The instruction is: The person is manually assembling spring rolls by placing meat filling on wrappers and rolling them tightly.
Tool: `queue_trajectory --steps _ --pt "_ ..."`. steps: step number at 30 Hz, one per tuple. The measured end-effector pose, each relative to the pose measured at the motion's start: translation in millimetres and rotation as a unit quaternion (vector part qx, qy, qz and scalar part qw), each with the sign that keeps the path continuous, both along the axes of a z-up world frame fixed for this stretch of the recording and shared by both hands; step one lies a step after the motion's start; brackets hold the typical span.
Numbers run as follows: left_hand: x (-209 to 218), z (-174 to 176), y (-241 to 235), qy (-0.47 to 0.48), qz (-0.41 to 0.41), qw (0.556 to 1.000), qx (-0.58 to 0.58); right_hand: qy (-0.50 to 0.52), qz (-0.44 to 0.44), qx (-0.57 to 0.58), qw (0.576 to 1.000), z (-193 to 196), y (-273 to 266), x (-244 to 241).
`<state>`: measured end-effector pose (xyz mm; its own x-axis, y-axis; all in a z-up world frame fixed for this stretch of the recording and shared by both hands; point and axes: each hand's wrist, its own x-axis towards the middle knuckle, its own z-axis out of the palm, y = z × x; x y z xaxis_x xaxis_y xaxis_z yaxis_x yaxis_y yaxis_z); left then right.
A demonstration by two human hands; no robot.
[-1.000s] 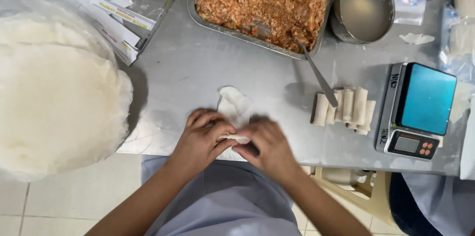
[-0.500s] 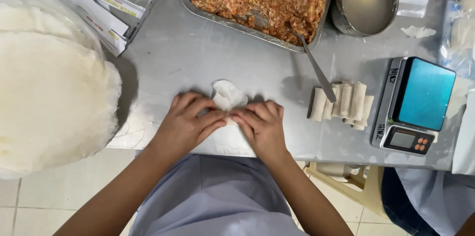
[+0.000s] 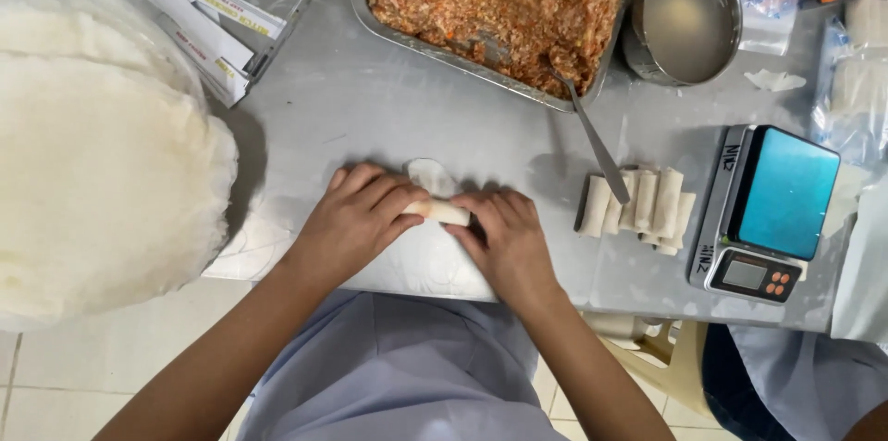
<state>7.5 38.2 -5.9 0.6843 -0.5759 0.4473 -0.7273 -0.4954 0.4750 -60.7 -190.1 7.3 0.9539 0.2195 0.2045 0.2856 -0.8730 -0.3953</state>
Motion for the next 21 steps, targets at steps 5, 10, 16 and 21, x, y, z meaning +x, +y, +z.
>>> queue_trajectory --steps 5,10,16,21 --pt "13.7 1.9 -2.0 0.043 0.022 0.998 -0.041 -0.031 -0.004 0.044 0.999 5.4 -11.6 13.7" --pt "28.6 -3.2 -12.3 0.061 0.061 0.994 -0.062 -0.067 -0.042 0.036 0.996 -13.2 -13.8 22.1" --pt "10.7 5.8 -9.8 -0.015 0.032 0.999 0.012 -0.02 -0.027 0.009 0.999 3.0 4.8 6.6" --pt "18.1 -10.3 -13.9 -0.017 0.023 0.997 0.072 -0.01 -0.057 -0.022 0.998 -1.3 8.1 15.2"
